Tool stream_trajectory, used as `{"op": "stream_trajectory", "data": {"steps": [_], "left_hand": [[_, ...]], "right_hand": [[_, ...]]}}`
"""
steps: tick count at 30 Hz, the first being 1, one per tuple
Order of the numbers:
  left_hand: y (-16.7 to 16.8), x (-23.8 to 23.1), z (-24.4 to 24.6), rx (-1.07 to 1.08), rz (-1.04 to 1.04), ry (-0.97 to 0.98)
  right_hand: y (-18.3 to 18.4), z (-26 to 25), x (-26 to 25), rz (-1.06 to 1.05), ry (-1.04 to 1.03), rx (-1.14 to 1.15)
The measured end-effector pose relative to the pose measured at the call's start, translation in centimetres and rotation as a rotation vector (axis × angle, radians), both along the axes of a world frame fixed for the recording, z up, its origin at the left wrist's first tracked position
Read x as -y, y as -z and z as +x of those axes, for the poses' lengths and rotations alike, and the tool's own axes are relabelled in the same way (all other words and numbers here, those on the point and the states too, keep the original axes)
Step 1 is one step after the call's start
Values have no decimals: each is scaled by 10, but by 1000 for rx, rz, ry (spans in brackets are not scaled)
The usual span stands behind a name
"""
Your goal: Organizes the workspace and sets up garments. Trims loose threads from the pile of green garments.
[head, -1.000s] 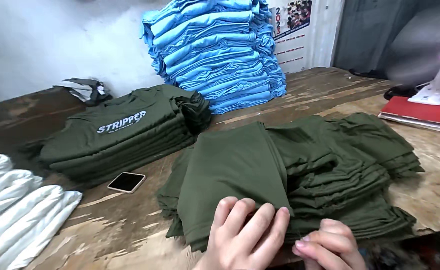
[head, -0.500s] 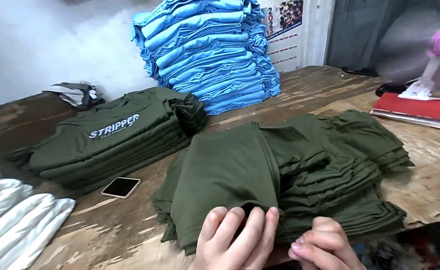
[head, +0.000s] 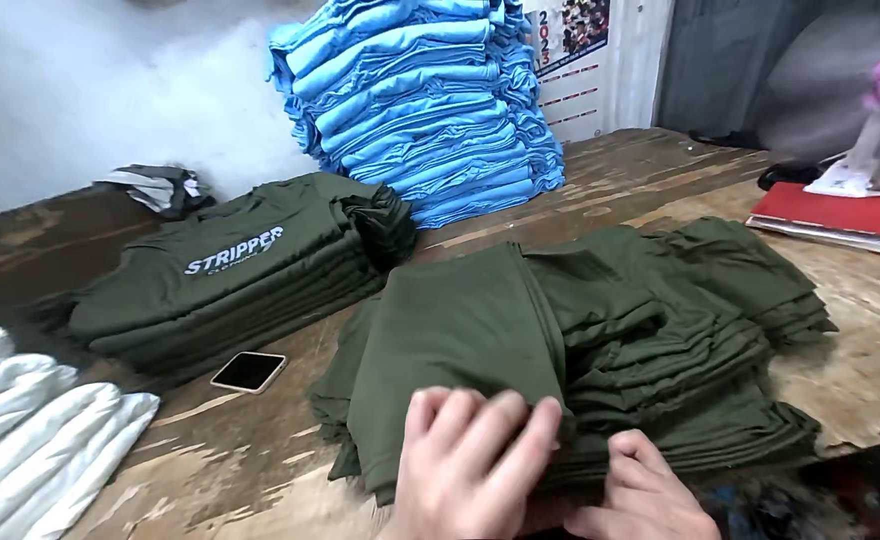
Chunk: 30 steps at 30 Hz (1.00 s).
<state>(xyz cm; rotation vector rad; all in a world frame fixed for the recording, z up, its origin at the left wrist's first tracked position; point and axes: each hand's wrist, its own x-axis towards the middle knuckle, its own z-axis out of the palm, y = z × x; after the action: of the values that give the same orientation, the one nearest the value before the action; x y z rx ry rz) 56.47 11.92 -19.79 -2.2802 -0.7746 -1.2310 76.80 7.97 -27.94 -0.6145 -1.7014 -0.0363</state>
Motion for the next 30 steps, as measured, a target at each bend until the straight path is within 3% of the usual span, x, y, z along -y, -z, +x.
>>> {"op": "stream_trajectory", "data": {"steps": [3, 6, 7, 12, 16, 18, 20, 22, 24, 26, 28, 30], "left_hand": [[-24, -15, -36, 87, -255, -49], [-43, -17, -72, 616, -120, -287], [-46, -15, -73, 672, -81, -365], [-15, 3, -17, 335, -207, -240], [10, -10, -12, 256, -309, -210], [11, -8, -18, 252, -315, -170], [9, -6, -25, 232, -308, -147], [7, -4, -26, 199, -278, -122], [6, -2, -19, 177, -253, -89], [7, -1, -7, 177, -239, -79], [9, -1, 2, 186, -233, -83], [10, -3, 5, 193, -212, -75]], "right_hand": [[5, 5, -3, -94, 158, 34], [2, 6, -10, -138, 240, 18], [0, 2, -12, -150, 259, 20], [-5, -28, -33, -138, 389, -48], [-4, -14, -34, -8, 290, -181], [-7, 13, -23, -95, 57, -21], [-17, 42, -12, -310, -166, 304], [-27, 57, -3, -505, -234, 544], [-30, 51, 4, -491, -47, 437], [-28, 28, 2, -310, 222, 149], [-24, 7, -11, -111, 429, 36], [-17, -4, -23, 27, 475, 10]]}}
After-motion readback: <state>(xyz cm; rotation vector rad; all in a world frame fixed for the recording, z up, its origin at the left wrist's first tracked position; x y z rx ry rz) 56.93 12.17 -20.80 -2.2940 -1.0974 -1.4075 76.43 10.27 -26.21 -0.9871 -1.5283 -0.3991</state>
